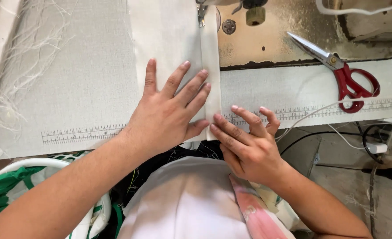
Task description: The person is using an industrial sewing machine to sew seams on white fabric pieces to construct bags.
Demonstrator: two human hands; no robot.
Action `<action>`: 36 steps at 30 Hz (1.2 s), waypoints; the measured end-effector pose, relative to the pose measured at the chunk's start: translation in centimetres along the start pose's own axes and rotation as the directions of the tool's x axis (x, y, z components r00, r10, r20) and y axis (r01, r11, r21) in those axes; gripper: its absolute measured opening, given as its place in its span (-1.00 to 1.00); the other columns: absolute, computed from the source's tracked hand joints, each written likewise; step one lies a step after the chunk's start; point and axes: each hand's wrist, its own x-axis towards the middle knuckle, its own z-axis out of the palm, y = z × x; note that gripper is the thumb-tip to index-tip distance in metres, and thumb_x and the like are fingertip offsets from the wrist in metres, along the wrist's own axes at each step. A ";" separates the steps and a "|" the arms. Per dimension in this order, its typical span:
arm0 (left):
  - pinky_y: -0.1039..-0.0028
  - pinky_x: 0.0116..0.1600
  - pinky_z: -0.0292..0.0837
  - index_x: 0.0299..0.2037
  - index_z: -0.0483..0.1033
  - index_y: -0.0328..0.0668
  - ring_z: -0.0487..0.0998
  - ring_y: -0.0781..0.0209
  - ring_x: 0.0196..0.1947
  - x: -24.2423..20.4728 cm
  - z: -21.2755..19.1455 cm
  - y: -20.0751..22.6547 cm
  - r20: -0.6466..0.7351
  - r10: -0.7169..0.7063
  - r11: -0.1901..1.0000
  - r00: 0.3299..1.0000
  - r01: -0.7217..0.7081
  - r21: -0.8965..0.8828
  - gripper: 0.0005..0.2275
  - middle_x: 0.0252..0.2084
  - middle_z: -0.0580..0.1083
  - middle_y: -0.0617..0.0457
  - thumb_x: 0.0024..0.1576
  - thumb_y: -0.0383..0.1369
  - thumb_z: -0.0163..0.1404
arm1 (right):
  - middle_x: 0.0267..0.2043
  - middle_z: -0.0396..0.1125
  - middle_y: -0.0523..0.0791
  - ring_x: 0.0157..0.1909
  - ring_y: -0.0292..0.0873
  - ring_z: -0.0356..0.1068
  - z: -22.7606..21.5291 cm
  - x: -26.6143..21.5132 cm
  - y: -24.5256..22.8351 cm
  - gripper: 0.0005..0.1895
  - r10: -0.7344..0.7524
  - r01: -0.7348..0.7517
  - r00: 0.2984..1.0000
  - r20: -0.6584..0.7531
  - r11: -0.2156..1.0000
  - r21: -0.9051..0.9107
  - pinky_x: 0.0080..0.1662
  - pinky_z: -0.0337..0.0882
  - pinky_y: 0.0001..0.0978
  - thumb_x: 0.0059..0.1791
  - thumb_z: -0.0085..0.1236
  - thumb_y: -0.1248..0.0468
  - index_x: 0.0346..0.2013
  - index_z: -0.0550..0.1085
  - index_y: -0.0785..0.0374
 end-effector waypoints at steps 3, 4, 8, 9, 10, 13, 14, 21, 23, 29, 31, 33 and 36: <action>-0.51 0.46 -0.24 0.52 0.36 -0.09 0.12 -0.27 0.56 0.3 -0.2 -0.9 0.046 -0.009 1.000 0.999 0.009 0.000 -0.33 0.58 0.24 -0.06 0.36 0.19 -0.24 | 0.31 0.46 -0.20 0.39 0.13 0.33 -0.4 0.6 0.5 -0.64 0.018 -0.021 0.997 0.070 0.999 0.037 0.43 -0.20 0.14 0.13 0.01 0.21 0.20 0.58 0.01; -0.49 0.48 -0.25 0.55 0.30 -0.08 0.05 -0.30 0.58 0.4 -0.3 -1.1 0.073 -0.012 1.000 0.997 0.011 0.013 -0.29 0.60 0.18 -0.08 0.34 0.23 -0.26 | 0.30 0.47 -0.20 0.40 0.14 0.32 -0.5 0.9 0.6 -0.63 0.027 -0.031 0.996 0.082 0.999 0.043 0.42 -0.22 0.17 0.12 0.00 0.21 0.19 0.58 -0.01; -0.40 0.49 -0.20 0.46 0.44 -0.15 0.36 -0.18 0.47 0.9 0.1 -2.4 -0.049 0.027 0.999 0.998 -0.025 0.036 -0.36 0.43 0.44 -0.10 0.38 0.17 -0.15 | 0.28 0.49 -0.20 0.35 0.09 0.34 -0.3 2.4 1.6 -0.65 0.046 -0.049 0.997 0.064 0.998 0.048 0.45 -0.25 0.15 0.12 0.02 0.22 0.16 0.61 -0.02; -0.45 0.48 -0.24 0.34 0.45 -0.23 0.34 -0.22 0.49 1.1 0.2 -2.8 -0.046 0.026 1.000 0.999 -0.026 -0.001 -0.39 0.46 0.42 -0.13 0.33 0.14 -0.08 | 0.29 0.49 -0.19 0.33 0.09 0.34 -0.3 2.8 1.8 -0.66 0.040 -0.042 0.997 0.068 0.998 0.039 0.45 -0.26 0.18 0.13 0.02 0.21 0.16 0.61 -0.01; -0.49 0.47 -0.27 0.23 0.47 -0.31 0.32 -0.25 0.51 1.3 0.3 -3.0 -0.043 0.024 0.999 0.999 -0.026 -0.040 -0.41 0.49 0.39 -0.16 0.28 0.12 -0.02 | 0.30 0.49 -0.17 0.31 0.10 0.35 -0.4 3.2 2.1 -0.67 0.033 -0.036 0.997 0.076 0.999 0.030 0.44 -0.26 0.21 0.14 0.03 0.19 0.16 0.62 0.00; -0.51 0.47 -0.32 0.26 0.45 -0.31 0.25 -0.31 0.55 2.0 0.6 -3.9 -0.009 0.022 0.999 1.000 -0.022 -0.031 -0.36 0.54 0.35 -0.19 0.32 0.19 -0.10 | 0.29 0.50 -0.18 0.30 0.08 0.34 -0.2 4.0 3.0 -0.67 0.018 -0.020 0.996 0.086 1.000 0.018 0.44 -0.27 0.25 0.12 0.07 0.23 0.16 0.63 0.01; -0.51 0.47 -0.32 0.26 0.45 -0.31 0.25 -0.31 0.55 2.3 0.6 -4.3 -0.012 0.022 0.999 1.000 -0.022 -0.029 -0.36 0.54 0.35 -0.19 0.32 0.19 -0.10 | 0.29 0.50 -0.18 0.30 0.08 0.34 -0.2 4.4 3.3 -0.67 0.016 -0.018 0.996 0.084 1.000 0.016 0.44 -0.27 0.25 0.12 0.07 0.23 0.16 0.63 0.01; -0.45 0.50 -0.40 0.27 0.44 -0.34 0.15 -0.26 0.60 4.4 1.0 -6.6 0.029 -0.001 0.998 1.000 0.003 -0.065 -0.33 0.60 0.26 -0.22 0.32 0.21 -0.14 | 0.29 0.52 -0.18 0.26 0.07 0.38 0.6 6.2 5.4 -0.70 -0.028 0.030 0.998 0.063 0.999 -0.021 0.42 -0.23 0.25 0.14 0.17 0.19 0.16 0.64 -0.01; -0.44 0.50 -0.44 0.29 0.44 -0.34 0.10 -0.25 0.61 5.0 1.2 -7.4 0.049 -0.008 0.997 0.999 0.012 -0.078 -0.31 0.61 0.24 -0.21 0.33 0.22 -0.17 | 0.29 0.52 -0.17 0.26 0.08 0.38 0.7 6.8 5.9 -0.71 -0.029 0.030 0.998 0.060 0.999 -0.021 0.41 -0.20 0.27 0.13 0.19 0.20 0.15 0.64 -0.01; -0.44 0.48 -0.58 0.47 0.25 -0.39 0.03 -0.28 0.62 7.2 1.7 -10.0 0.096 -0.017 0.990 0.995 0.031 -0.141 -0.20 0.60 0.19 -0.29 0.35 0.27 -0.28 | 0.26 0.57 -0.16 0.23 0.02 0.38 1.2 8.5 7.7 -0.70 -0.032 0.035 0.998 0.057 0.998 -0.049 0.40 -0.17 0.22 0.14 0.24 0.19 0.17 0.67 0.01; -0.48 0.43 -0.59 0.42 0.23 -0.38 0.01 -0.29 0.60 7.8 1.7 -10.9 0.114 -0.034 0.984 0.993 0.053 -0.168 -0.22 0.58 0.19 -0.29 0.34 0.28 -0.27 | 0.27 0.57 -0.12 0.24 0.04 0.41 1.4 9.2 8.3 -0.70 -0.046 0.048 0.998 0.050 0.997 -0.056 0.38 -0.17 0.20 0.15 0.27 0.21 0.19 0.68 0.01; -0.50 0.41 -0.51 0.49 0.14 -0.31 -0.06 -0.20 0.59 8.9 0.9 -11.2 0.169 -0.060 0.987 0.984 0.084 -0.136 -0.20 0.60 0.10 -0.21 0.33 0.28 -0.34 | 0.30 0.56 -0.12 0.24 0.08 0.42 1.5 9.7 9.1 -0.68 -0.067 0.070 0.997 0.049 0.996 -0.061 0.38 -0.17 0.21 0.14 0.26 0.23 0.21 0.67 0.01; -0.50 0.41 -0.41 0.59 -0.05 -0.13 -0.22 -0.06 0.59 10.4 -0.2 -11.9 0.317 -0.115 0.986 0.942 0.146 -0.076 -0.19 0.64 -0.11 -0.06 0.29 0.30 -0.51 | 0.31 0.56 -0.10 0.13 0.07 0.54 2.0 10.3 10.3 -0.64 -0.086 0.089 0.995 0.056 0.994 -0.058 0.40 -0.20 0.21 0.15 0.24 0.25 0.25 0.66 0.01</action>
